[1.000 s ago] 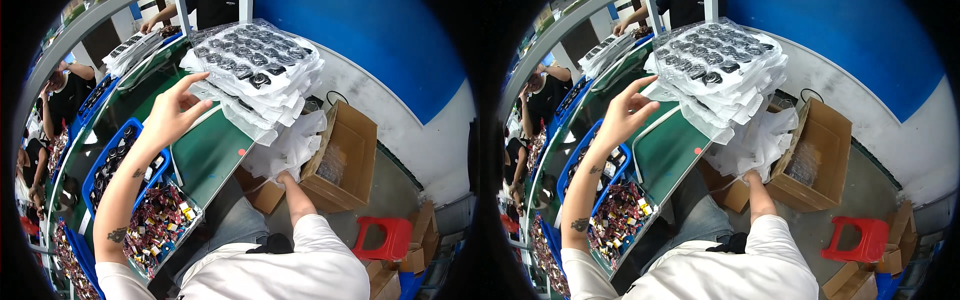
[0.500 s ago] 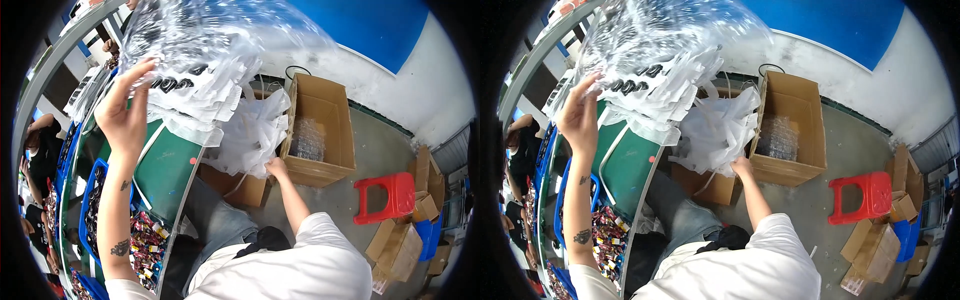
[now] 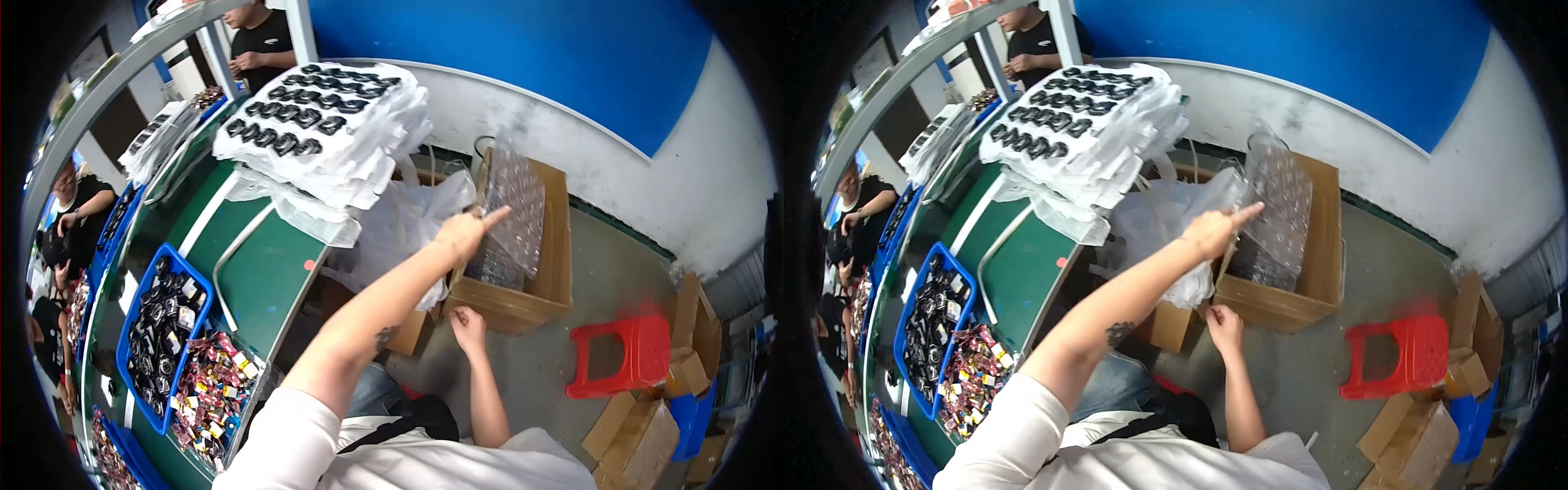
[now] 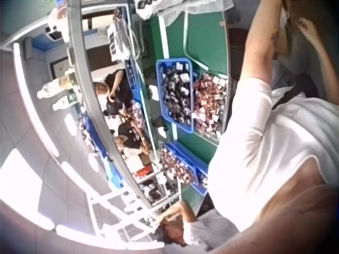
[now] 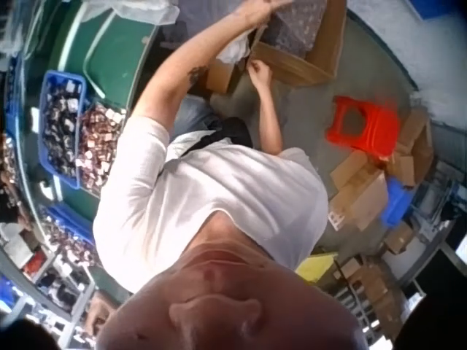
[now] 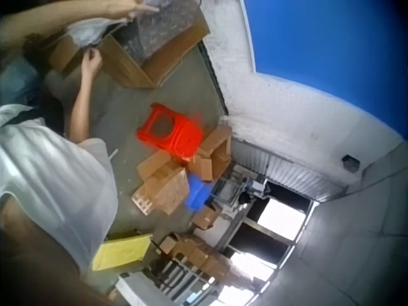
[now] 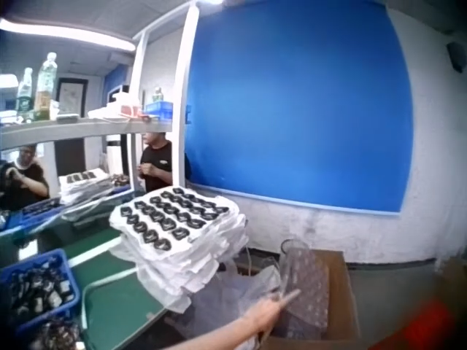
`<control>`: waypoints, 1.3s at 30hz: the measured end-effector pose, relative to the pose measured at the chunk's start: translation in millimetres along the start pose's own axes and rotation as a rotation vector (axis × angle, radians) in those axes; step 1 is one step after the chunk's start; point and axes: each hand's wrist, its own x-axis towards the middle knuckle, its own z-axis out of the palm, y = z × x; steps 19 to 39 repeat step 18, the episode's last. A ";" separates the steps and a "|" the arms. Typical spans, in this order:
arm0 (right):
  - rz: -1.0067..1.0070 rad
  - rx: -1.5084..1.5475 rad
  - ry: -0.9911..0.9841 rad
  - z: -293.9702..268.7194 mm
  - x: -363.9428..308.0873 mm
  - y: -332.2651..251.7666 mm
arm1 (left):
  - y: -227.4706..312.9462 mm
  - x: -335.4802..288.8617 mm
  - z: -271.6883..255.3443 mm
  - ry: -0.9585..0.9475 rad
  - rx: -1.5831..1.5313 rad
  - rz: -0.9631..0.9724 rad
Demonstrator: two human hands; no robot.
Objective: Assembling small electronic components into trays and organizing packaging materials on a factory line.
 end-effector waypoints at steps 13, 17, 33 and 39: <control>-0.970 -0.336 -1.447 124.8 -61.3 -102.1 | 25.3 -252.0 -302.0 0.495 0.279 0.145; -0.930 -0.493 -2.049 118.8 -96.7 -233.6 | 33.5 -373.0 -390.2 0.912 0.667 -0.249; -0.957 -0.505 -2.060 124.4 -97.0 -241.3 | 34.8 -401.0 -411.2 1.032 0.848 -0.333; -0.957 -0.505 -2.060 124.4 -97.0 -241.3 | 34.8 -401.0 -411.2 1.032 0.848 -0.333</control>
